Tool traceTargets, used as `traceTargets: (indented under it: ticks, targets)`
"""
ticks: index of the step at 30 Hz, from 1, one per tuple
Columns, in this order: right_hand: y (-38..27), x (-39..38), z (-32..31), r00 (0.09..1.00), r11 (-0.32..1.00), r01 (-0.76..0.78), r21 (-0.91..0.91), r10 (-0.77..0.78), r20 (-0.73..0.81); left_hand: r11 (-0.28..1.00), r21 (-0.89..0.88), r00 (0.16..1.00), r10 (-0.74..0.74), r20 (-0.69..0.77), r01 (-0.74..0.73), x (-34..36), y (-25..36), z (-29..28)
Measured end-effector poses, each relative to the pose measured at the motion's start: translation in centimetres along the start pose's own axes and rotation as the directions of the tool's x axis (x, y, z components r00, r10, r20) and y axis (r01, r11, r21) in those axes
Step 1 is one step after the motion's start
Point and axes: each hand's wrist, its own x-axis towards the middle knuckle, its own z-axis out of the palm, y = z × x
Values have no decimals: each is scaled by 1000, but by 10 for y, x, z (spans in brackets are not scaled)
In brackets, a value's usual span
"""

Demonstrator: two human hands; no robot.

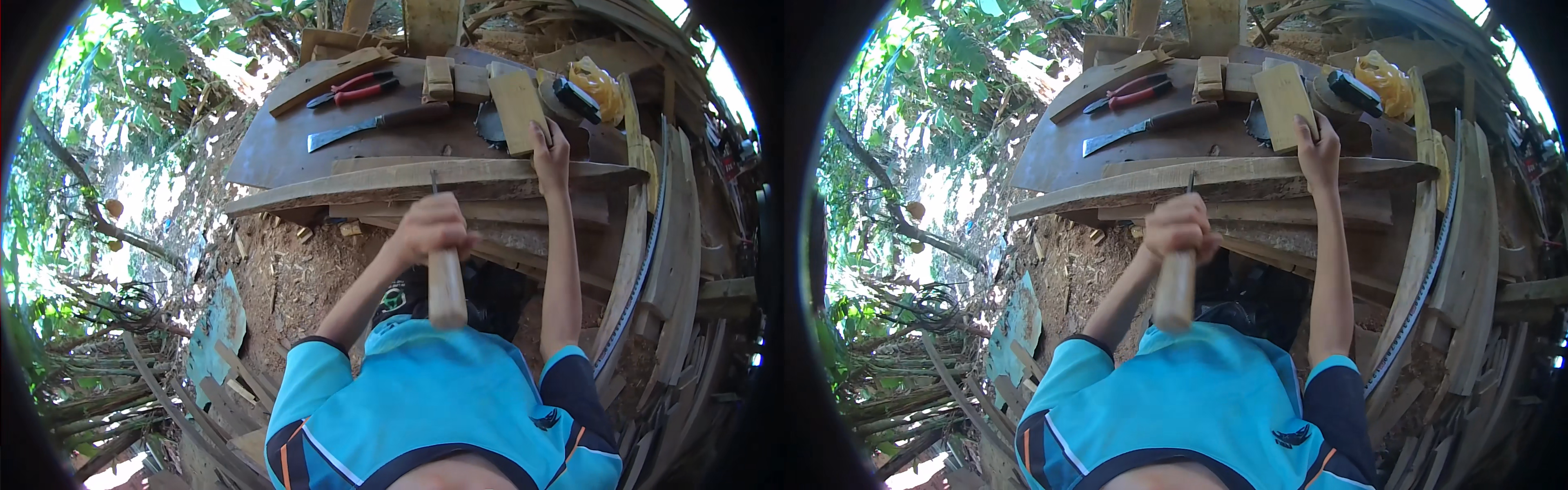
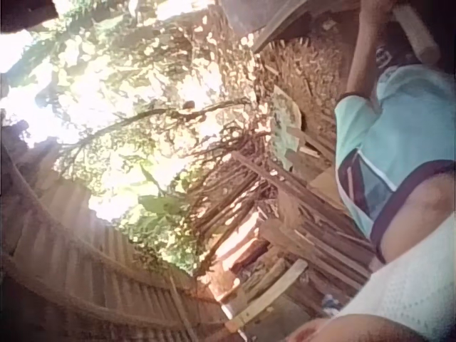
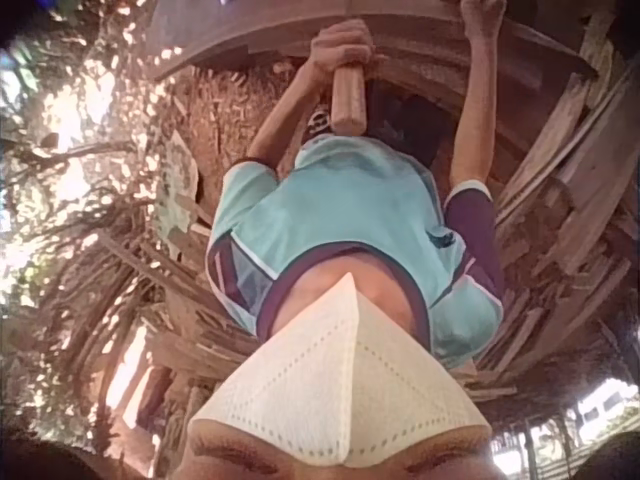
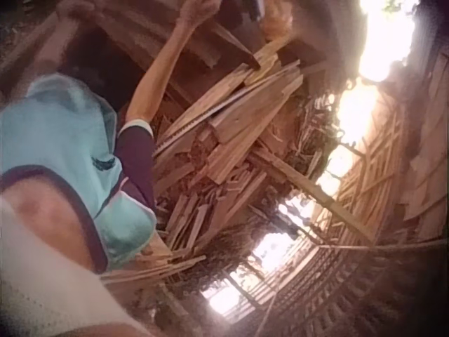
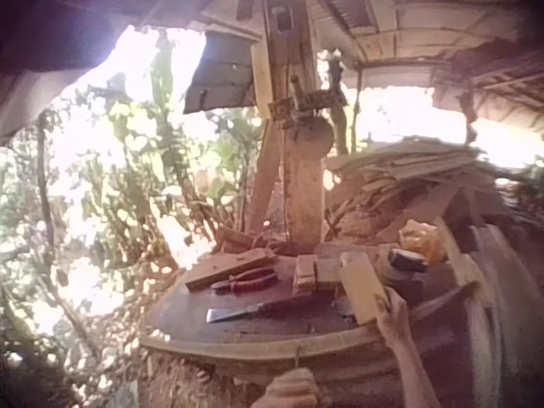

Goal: The person smooths a long wooden plank with sandpaper, then uses a chisel and mallet to carve a small wooden block. They measure the plank with a folding ruler and continue carving the plank with a chisel and mallet.

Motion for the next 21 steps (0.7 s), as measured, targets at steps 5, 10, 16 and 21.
traceTargets:
  ticks: [5,10,16,21]
  targets:
    - [-1,-2,1,998,996,-16,-82,22,67,950,271,917,34,398,-153,-35,17,13]
    - [1,-1,-3,999,997,-10,-80,13,44,920,360,929,16,370,-159,-33,12,34]
    - [4,2,-1,999,999,7,-44,-6,35,916,398,987,-22,159,-44,-2,16,32]
    - [-3,-2,-1,1000,996,-18,-88,19,8,755,630,978,73,197,-184,27,8,-9]
